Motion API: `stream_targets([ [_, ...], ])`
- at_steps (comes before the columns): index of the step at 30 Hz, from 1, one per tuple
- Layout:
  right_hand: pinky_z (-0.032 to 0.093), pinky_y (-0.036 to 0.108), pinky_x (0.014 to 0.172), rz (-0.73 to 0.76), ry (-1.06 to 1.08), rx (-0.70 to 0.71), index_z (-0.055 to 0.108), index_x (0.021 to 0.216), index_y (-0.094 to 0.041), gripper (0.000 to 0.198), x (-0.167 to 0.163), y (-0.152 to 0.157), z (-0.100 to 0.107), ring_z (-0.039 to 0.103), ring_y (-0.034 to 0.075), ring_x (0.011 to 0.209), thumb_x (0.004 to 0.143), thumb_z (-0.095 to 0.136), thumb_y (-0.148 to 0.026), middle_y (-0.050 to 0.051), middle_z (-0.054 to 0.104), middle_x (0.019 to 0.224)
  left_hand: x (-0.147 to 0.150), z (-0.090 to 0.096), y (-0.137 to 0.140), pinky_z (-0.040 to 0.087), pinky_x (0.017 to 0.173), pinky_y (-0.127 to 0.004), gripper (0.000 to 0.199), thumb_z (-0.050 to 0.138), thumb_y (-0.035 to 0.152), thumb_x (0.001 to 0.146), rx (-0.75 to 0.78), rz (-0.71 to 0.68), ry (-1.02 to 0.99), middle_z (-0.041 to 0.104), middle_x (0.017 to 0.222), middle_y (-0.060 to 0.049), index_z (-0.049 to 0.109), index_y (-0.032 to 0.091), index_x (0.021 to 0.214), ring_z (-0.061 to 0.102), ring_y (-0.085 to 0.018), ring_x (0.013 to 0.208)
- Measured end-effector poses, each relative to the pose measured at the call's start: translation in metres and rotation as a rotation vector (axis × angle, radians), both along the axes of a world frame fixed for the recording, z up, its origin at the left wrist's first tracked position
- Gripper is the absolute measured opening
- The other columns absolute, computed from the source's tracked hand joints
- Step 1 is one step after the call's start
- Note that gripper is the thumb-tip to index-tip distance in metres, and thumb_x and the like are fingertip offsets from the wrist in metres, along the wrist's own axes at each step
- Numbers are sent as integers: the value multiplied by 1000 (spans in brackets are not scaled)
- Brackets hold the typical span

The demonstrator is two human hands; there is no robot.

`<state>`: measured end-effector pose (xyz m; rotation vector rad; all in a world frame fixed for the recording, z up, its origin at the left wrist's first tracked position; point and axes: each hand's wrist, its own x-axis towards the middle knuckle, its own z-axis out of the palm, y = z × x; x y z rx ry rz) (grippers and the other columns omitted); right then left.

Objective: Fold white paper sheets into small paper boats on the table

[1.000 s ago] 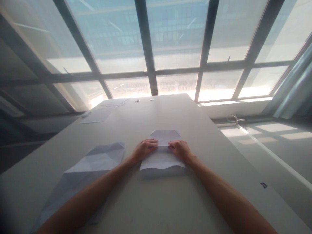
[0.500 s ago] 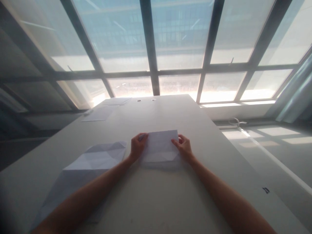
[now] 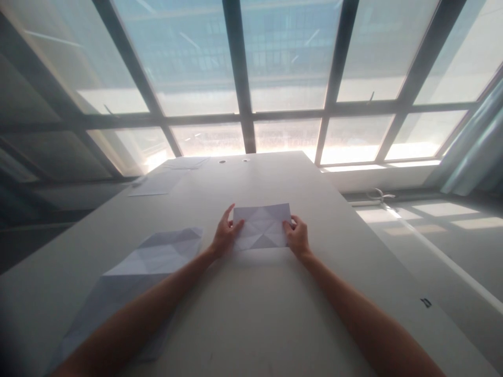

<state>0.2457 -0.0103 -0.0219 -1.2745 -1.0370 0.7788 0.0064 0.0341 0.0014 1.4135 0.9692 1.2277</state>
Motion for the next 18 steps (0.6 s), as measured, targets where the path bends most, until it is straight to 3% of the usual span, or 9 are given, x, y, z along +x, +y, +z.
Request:
stream_targets([
  [3, 27, 21, 38, -29, -95, 1, 62, 104, -10, 46, 2, 1, 0, 45, 12, 41, 78, 54, -47, 5, 67, 63, 0, -1, 1, 43, 49, -17, 83, 70, 48, 80, 26, 37, 38, 68, 78, -2, 32, 19, 148, 58, -10, 56],
  [7, 27, 21, 38, -54, -144, -5, 62, 109, -9, 49, 3, 2, -1, 45, 13, 42, 80, 50, -47, 6, 68, 65, 0, -2, 2, 41, 48, -17, 79, 66, 49, 81, 33, 90, 65, 67, 75, 0, 33, 19, 147, 54, -9, 52],
  [12, 28, 22, 40, -50, -215, -12, 62, 109, -8, 48, 2, 1, 0, 44, 13, 42, 82, 47, -45, 5, 65, 62, -4, -7, 8, 27, 40, -17, 55, 63, 42, 81, -16, 231, 202, 56, 58, 5, 56, 13, 127, 38, -7, 40],
  [15, 32, 23, 43, -30, -300, -4, 62, 110, -8, 46, 3, 1, 0, 47, 14, 44, 85, 45, -42, 5, 65, 62, -9, -8, 13, 32, 43, -18, 43, 61, 34, 80, 89, 318, 302, 51, 58, 6, 60, 14, 118, 42, -9, 43],
  [18, 40, 24, 51, -12, -421, -28, 64, 110, -10, 42, 3, 2, 0, 56, 17, 53, 87, 43, -38, 7, 69, 69, -11, -4, 12, 46, 57, -23, 35, 60, 27, 79, 266, 416, 428, 59, 75, 1, 62, 15, 112, 54, -12, 58],
])
